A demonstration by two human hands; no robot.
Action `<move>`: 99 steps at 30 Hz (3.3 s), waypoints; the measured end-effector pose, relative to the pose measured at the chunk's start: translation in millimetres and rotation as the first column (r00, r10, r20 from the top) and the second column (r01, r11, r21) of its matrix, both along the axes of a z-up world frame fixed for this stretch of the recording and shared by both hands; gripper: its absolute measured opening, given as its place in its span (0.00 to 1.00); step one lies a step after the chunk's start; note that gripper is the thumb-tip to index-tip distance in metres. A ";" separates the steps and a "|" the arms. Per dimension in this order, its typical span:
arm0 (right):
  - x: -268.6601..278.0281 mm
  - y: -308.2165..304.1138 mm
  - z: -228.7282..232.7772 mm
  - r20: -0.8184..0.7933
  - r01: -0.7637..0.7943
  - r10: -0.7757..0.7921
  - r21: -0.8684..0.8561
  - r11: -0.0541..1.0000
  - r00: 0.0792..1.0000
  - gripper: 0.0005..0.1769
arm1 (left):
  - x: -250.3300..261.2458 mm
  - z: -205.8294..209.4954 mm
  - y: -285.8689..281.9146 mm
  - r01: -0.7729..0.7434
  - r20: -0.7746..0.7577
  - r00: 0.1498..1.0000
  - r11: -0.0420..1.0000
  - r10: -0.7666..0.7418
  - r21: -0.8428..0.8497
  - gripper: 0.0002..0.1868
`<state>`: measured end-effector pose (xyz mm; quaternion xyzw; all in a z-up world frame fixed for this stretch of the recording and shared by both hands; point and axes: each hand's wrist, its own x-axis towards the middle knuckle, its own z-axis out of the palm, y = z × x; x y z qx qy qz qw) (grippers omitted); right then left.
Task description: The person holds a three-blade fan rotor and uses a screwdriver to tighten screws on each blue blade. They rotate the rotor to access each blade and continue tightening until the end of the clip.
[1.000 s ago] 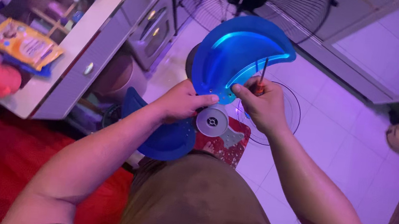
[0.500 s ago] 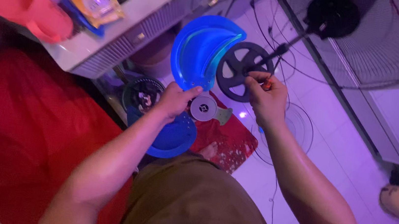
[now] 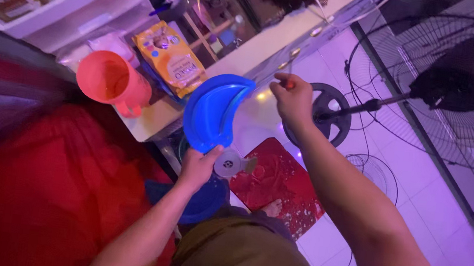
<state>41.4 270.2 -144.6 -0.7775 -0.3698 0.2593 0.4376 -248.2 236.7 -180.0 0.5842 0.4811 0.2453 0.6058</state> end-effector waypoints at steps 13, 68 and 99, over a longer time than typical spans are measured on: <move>-4.6 143.6 -51.9 0.338 -0.049 0.172 -0.343 0.938 0.925 0.10 | -27.3 -28.5 2.7 -0.164 0.028 0.986 0.984 0.166 -0.063 0.15; 57.4 -368.5 143.4 0.369 0.171 -0.306 0.355 0.919 0.878 0.08 | 240.6 153.8 -179.5 0.577 -0.028 0.804 0.768 -0.594 0.277 0.15; 35.7 -381.0 153.5 0.559 0.318 -0.481 0.368 0.874 0.675 0.05 | 255.3 171.3 -209.6 0.475 0.048 0.779 0.639 -0.625 0.605 0.06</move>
